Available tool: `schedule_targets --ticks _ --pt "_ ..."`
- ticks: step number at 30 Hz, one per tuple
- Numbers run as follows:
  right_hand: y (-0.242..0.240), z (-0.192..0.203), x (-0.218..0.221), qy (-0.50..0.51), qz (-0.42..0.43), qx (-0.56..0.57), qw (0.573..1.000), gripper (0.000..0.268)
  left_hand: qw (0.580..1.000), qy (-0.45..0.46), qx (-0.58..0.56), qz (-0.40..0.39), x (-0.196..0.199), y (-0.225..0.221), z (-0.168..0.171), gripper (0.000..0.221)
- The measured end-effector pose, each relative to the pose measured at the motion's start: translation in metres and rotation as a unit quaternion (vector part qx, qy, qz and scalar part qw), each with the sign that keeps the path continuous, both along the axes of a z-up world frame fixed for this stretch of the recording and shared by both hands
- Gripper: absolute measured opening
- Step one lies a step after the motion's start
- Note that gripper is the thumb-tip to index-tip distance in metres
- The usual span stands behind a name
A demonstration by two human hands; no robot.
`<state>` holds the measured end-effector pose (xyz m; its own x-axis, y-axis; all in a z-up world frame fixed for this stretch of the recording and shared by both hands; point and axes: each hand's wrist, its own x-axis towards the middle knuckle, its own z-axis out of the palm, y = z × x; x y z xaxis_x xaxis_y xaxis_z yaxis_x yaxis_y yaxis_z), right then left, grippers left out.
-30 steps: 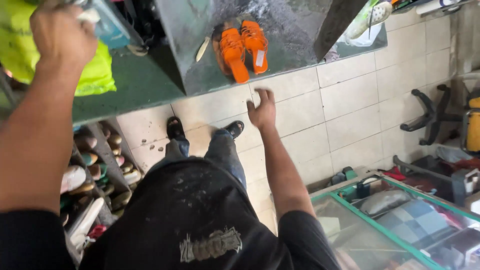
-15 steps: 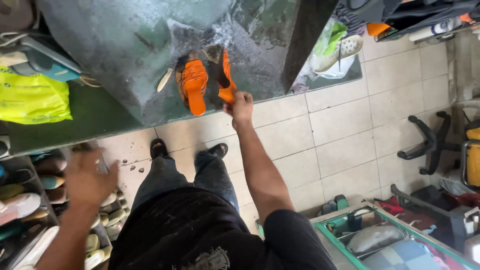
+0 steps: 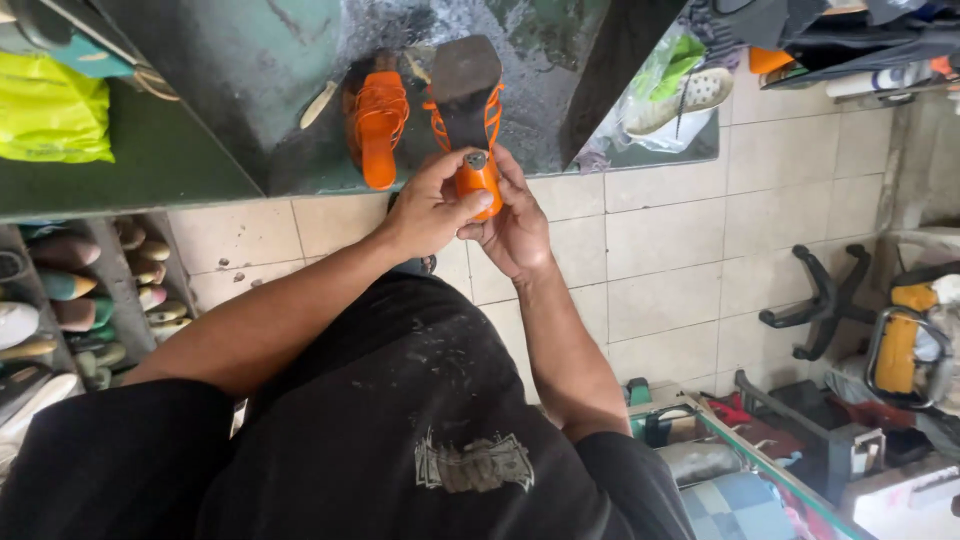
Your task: Sanding the heel of an orange high-heeled shoe using a stationary belt sander to smooth the surface.
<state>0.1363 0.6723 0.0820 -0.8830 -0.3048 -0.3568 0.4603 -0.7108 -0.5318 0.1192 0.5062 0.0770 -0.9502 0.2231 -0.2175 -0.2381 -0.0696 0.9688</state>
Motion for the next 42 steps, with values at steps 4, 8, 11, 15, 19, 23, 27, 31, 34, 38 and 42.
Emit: schedule_targets --ticks 4,8,11,15,19,23,27,31,34,38,42 --pt "0.024 -0.004 -0.023 0.038 -0.008 0.298 0.954 0.045 1.0 -0.003 0.003 -0.022 -0.036 0.016 -0.011 0.055" --pt "0.035 0.006 -0.054 0.041 -0.017 0.368 0.929 0.037 0.999 -0.008 0.032 -0.015 -0.072 0.037 -0.027 0.058" --pt "0.048 0.018 -0.074 0.012 -0.015 0.319 0.948 0.037 0.998 -0.034 0.056 0.001 -0.086 0.05 -0.021 0.06" --pt "0.076 0.015 -0.113 0.012 0.003 0.268 0.963 0.039 0.997 -0.052 0.062 0.002 -0.12 0.071 -0.043 0.064" --pt "0.096 0.027 -0.148 0.02 0.028 0.247 0.969 0.037 0.996 -0.072 0.052 0.016 -0.139 0.093 -0.015 0.063" --pt "0.11 0.043 -0.18 0.039 0.046 0.235 0.97 0.035 0.997 -0.05 0.011 0.054 -0.154 0.107 0.009 0.063" --pt "0.116 0.053 -0.205 0.057 0.061 0.223 0.971 0.032 0.997 -0.008 0.029 0.073 -0.169 0.113 0.003 0.07" --pt "0.117 0.052 -0.223 0.074 0.074 0.212 0.972 0.027 0.995 -0.007 0.01 0.104 -0.175 0.114 0.023 0.069" --pt "0.114 0.052 -0.227 0.08 0.075 0.194 0.975 0.028 0.994 0.01 -0.004 0.106 -0.174 0.111 0.038 0.067" --pt "0.113 0.054 -0.226 0.079 0.067 0.195 0.975 0.03 0.993 0.025 0.004 0.113 -0.175 0.113 0.038 0.064" --pt "0.112 0.05 -0.224 0.077 0.06 0.197 0.976 0.034 0.992 0.04 0.015 0.118 -0.183 0.111 0.022 0.058"
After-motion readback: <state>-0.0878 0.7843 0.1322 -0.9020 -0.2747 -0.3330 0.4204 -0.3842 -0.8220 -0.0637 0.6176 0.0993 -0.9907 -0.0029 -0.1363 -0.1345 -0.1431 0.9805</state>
